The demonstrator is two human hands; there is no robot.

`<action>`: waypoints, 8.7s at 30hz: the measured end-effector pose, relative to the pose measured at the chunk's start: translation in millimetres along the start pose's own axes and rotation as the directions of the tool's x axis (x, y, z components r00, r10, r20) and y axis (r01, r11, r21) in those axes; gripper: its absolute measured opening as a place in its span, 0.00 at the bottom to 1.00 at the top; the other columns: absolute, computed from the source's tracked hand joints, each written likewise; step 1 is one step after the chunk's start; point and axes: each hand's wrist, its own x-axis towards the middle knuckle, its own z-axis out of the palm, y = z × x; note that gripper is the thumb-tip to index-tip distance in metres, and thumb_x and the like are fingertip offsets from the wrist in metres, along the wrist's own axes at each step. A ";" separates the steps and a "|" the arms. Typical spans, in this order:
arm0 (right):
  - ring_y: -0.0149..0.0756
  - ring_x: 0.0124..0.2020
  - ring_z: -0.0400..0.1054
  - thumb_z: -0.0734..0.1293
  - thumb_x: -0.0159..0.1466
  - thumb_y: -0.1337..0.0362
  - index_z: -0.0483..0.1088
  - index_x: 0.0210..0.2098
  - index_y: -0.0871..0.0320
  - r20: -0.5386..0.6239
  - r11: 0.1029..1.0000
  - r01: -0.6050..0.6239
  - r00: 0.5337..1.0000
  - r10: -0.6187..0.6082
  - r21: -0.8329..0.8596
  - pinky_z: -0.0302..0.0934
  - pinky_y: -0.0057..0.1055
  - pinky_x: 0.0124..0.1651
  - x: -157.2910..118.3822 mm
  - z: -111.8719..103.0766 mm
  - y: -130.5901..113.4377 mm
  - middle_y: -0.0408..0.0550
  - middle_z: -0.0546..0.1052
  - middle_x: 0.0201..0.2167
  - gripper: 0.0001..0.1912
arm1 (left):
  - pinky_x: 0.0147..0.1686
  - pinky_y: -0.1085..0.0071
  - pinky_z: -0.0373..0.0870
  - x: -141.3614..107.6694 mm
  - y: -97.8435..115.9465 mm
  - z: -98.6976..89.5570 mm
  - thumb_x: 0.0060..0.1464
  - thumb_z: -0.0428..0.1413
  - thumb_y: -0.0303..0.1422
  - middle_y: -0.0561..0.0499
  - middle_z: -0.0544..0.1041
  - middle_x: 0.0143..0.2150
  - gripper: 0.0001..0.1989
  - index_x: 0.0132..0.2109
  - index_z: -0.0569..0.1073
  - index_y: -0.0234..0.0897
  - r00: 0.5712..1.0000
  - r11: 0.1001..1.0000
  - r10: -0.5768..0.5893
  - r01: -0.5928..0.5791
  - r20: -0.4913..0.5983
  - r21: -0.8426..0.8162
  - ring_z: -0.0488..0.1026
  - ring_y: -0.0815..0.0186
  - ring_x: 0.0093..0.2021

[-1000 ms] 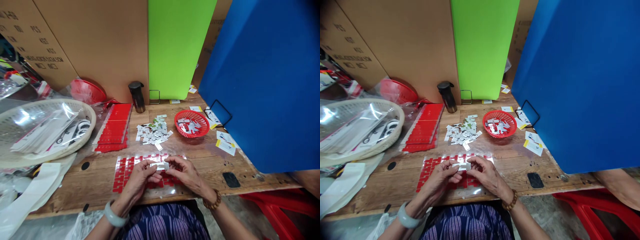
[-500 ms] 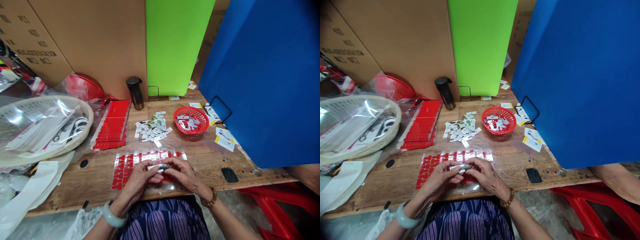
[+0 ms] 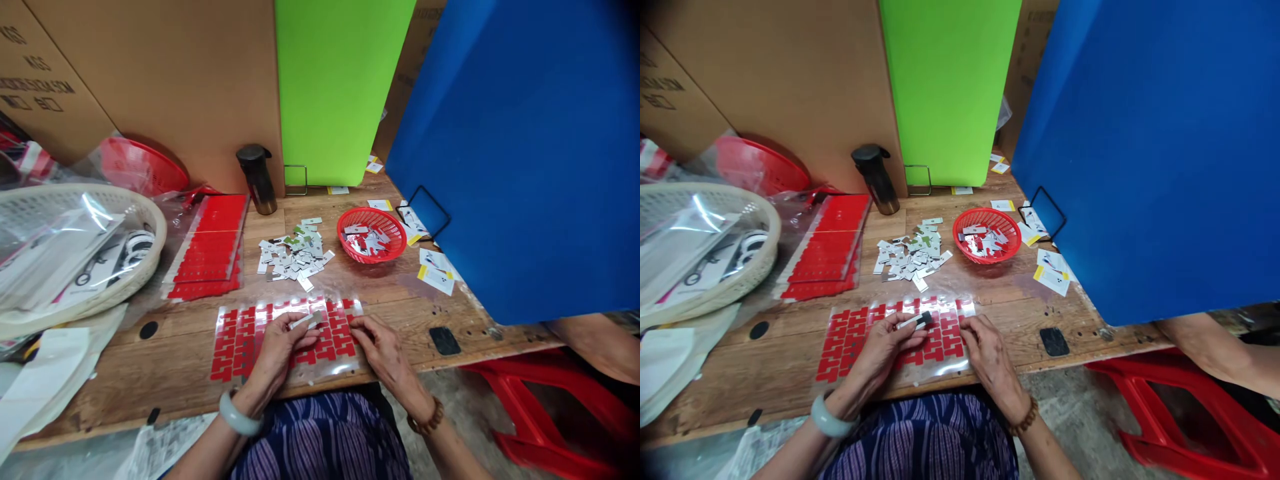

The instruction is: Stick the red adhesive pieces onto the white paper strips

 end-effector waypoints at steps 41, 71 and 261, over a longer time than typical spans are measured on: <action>0.37 0.34 0.63 0.59 0.62 0.72 0.66 0.29 0.56 -0.114 0.997 -0.017 0.993 0.008 -0.076 0.59 0.32 0.40 29.7 23.9 -3.4 0.46 0.68 0.30 0.08 | 0.35 0.73 0.75 38.5 -5.8 27.9 0.49 0.59 0.21 0.45 0.79 0.34 0.08 0.36 0.68 0.31 0.994 0.990 0.105 -0.106 -0.018 -0.098 0.79 0.64 0.34; 0.30 0.28 0.64 0.65 0.57 0.64 0.65 0.26 0.57 -0.036 0.933 -0.069 0.996 0.087 0.354 0.60 0.26 0.32 19.4 11.4 -46.0 0.40 0.70 0.25 0.05 | 0.34 0.75 0.76 -26.2 29.5 4.1 0.45 0.58 0.17 0.40 0.80 0.33 0.16 0.43 0.70 0.29 0.972 0.991 -0.126 0.131 0.201 -0.011 0.79 0.62 0.33; 0.26 0.27 0.68 0.71 0.54 0.58 0.69 0.40 0.58 0.398 0.586 -0.338 0.917 0.029 0.737 0.62 0.25 0.33 24.8 19.3 -37.3 0.39 0.71 0.26 0.17 | 0.21 0.81 0.70 -28.1 19.9 -5.8 0.43 0.65 0.32 0.50 0.74 0.24 0.12 0.32 0.74 0.27 0.938 0.989 -0.149 0.139 0.313 0.053 0.70 0.75 0.20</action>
